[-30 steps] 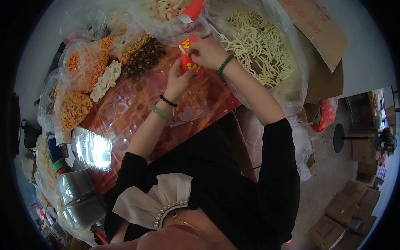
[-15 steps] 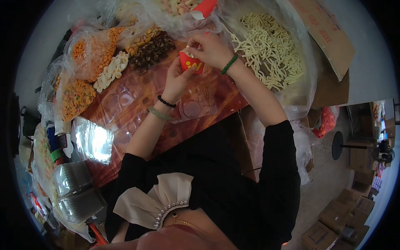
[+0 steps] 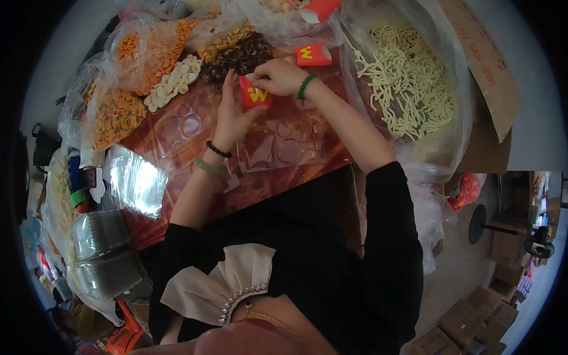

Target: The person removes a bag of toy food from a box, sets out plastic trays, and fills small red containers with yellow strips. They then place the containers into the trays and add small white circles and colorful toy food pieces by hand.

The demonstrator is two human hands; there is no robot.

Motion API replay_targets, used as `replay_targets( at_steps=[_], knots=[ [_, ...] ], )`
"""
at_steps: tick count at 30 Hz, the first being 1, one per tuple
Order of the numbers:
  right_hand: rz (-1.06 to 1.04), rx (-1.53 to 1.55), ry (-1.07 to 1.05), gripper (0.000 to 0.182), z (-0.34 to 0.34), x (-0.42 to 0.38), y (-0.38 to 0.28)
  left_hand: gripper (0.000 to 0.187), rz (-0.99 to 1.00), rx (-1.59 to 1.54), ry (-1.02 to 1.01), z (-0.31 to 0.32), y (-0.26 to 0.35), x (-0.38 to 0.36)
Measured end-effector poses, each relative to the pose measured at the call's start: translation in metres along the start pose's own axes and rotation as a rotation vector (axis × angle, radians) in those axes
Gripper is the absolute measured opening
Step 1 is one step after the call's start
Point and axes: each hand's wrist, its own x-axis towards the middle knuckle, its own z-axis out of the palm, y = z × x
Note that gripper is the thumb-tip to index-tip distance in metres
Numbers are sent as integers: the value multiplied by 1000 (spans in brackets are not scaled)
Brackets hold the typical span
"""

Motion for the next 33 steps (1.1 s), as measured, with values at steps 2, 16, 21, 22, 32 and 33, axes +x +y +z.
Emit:
replay_targets(
  at_steps=[2, 16, 21, 22, 32, 33],
  knots=[
    [3, 23, -9, 18, 23, 13, 5, 96, 45, 230, -69, -14, 1, -5],
    [255, -150, 589, 24, -38, -49, 111, 79, 231, 383, -143, 10, 15, 51],
    [523, -167, 274, 24, -42, -55, 136, 83, 420, 514, -263, 86, -18, 124],
    [477, -156, 284, 23, -40, -53, 138, 83, 431, 466, -342, 98, -22, 134],
    [261, 11, 447, 20, -78, -103, 120, 79, 357, 212, -462, 150, -31, 150],
    [269, 8, 450, 20, -80, -109, 122, 79, 416, 251, -398, 153, -33, 147]
  ],
)
